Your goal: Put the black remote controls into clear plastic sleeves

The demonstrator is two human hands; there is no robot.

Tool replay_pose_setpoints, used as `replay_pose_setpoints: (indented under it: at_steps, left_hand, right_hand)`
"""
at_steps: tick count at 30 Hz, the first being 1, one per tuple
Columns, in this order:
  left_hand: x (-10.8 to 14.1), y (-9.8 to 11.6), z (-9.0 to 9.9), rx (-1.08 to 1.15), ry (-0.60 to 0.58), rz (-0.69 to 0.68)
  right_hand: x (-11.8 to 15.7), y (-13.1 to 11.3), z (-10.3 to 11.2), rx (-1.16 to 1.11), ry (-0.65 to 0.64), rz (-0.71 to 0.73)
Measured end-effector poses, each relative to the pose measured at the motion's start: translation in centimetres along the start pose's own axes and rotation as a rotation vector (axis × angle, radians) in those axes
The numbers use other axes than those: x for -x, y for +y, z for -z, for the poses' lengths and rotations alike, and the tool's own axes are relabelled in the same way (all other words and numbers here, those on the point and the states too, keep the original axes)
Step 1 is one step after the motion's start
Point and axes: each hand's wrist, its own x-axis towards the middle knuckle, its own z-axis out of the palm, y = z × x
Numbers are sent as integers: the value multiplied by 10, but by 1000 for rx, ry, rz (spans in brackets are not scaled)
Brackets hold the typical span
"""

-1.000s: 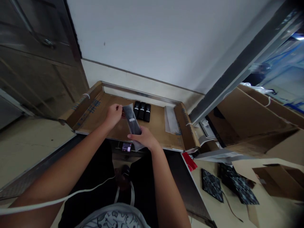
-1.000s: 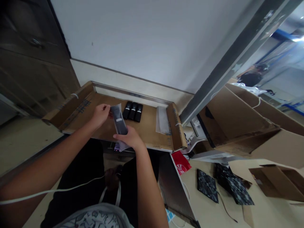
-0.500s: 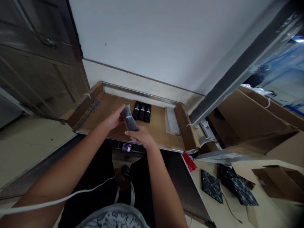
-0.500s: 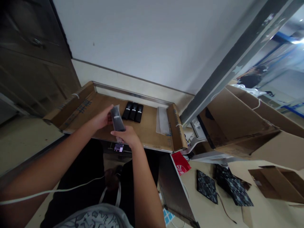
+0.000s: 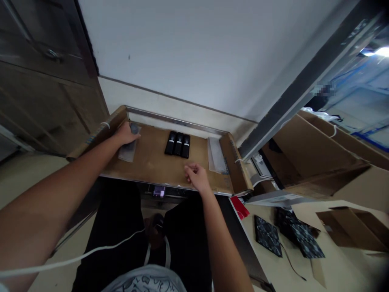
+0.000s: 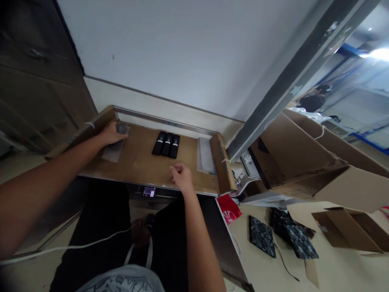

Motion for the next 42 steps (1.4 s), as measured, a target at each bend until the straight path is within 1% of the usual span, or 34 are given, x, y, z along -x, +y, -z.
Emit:
replay_pose_setpoints:
  at_steps: [1, 2, 4, 5, 7, 10, 12, 13, 17, 19, 20, 22, 24, 25, 26, 28, 29, 30, 31, 34, 37, 39, 42]
  left_hand:
    - [0, -2, 4, -210, -12, -34]
    - [3, -3, 6, -369, -32, -67]
    - [15, -6, 5, -540, -100, -137]
    - [23, -9, 2, -580, -130, -161]
    - [38, -15, -5, -643, -163, -210]
    - [53, -21, -11, -685, -124, -292]
    - [56, -23, -12, -692, -101, -336]
    - [56, -24, -11, -694, -97, -334]
    - [48, -28, -9, -686, -125, -274]
    - [45, -29, -8, -679, -132, -267]
    - [45, -28, -8, -678, -120, -268]
    - [51, -21, -10, -652, -54, -281]
    - [66, -11, -16, -575, -4, -344]
    - [76, -6, -20, -525, -18, -395]
    - [87, -3, -26, -485, -74, -449]
    - [108, 1, -38, -448, -245, -530]
    - [116, 1, -43, -439, -299, -539]
    - [121, 0, -48, -434, -325, -532]
    - [125, -1, -51, -429, -324, -515]
    - [126, -3, -55, -399, -271, -471]
    - [125, 0, -52, -306, -220, -478]
    - [127, 2, -49, -250, -157, -485]
    - [131, 4, -45, -246, -62, -452]
  right_hand:
    - [-5, 8, 12, 83, 83, 80]
    - [-11, 15, 23, 170, 160, 156]
    - [-18, 25, 38, 283, 265, 247]
    - [-21, 28, 42, 310, 284, 266]
    - [-22, 31, 45, 337, 276, 282]
    - [-19, 31, 42, 392, 258, 313]
    - [-17, 30, 40, 410, 266, 327]
    - [-16, 30, 39, 412, 266, 331]
    - [-15, 30, 39, 418, 254, 335]
    - [-15, 30, 39, 419, 252, 336]
    - [-14, 30, 39, 418, 253, 336]
    - [-14, 30, 39, 410, 254, 339]
    - [-13, 29, 38, 396, 251, 346]
    - [-13, 29, 38, 391, 253, 349]
    - [-13, 29, 38, 387, 255, 353]
    - [-13, 28, 38, 389, 258, 359]
    - [-14, 28, 37, 397, 256, 361]
    - [-14, 28, 37, 408, 250, 363]
    - [-15, 28, 37, 422, 240, 365]
    - [-15, 27, 37, 463, 225, 372]
    - [-14, 28, 37, 460, 237, 382]
    - [-14, 29, 37, 446, 243, 388]
    - [-14, 30, 37, 429, 242, 388]
